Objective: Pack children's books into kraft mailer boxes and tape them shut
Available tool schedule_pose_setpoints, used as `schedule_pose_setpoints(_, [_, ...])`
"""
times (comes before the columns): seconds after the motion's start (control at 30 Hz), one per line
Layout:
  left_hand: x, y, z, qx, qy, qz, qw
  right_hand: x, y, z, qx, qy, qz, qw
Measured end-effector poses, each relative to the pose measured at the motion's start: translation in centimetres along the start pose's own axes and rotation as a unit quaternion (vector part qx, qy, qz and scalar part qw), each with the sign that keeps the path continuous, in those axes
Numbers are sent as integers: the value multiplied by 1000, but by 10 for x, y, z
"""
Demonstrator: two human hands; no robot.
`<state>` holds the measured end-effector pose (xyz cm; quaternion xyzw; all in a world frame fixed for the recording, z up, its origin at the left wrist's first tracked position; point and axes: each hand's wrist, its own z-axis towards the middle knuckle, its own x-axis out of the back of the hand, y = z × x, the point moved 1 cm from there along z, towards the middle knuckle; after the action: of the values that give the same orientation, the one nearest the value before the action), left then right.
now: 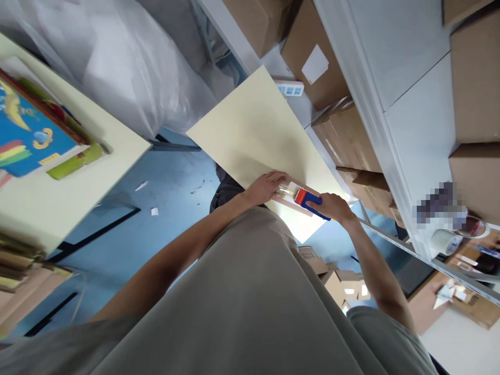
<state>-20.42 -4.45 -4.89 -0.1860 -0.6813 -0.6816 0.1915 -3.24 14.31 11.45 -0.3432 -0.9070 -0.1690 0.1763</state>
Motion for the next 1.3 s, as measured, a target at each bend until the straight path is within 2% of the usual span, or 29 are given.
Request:
schedule_pose_setpoints(0.13, [-8,20,4,4,-6,97,995,-9,-1,6,-3,8,-4,1000])
schedule_pose_setpoints(0.3, [-34,49,27,-18,-39,189,981,-13,0,4,2,26,-4,1000])
schedule_pose_setpoints(0.47, [-43,47,34,-1,-75,237,969,-13,1,2,18,33,4,999])
schedule_pose_setpoints(0.6, [-24,31,9,41,-71,268,960,-8,-23,6,61,66,21,996])
schedule_pose_setpoints(0.83, [32,-3,-65,161,-35,293,942,28,-119,28,215,98,-15,972])
schedule_pose_setpoints(0.93, [43,-10,-83,206,-8,301,931,44,-150,33,259,108,-50,958])
schedule_pose_setpoints(1.0, [45,-13,-87,220,4,305,926,52,-161,35,273,104,-73,953])
schedule_pose_setpoints(1.13, [42,-15,-86,218,11,306,927,59,-151,39,279,87,-91,952])
schedule_pose_setpoints(1.2, [42,-15,-86,214,16,303,929,63,-128,40,271,79,-88,955])
schedule_pose_setpoints(1.3, [43,-13,-87,205,25,298,932,74,-74,38,237,44,-81,967])
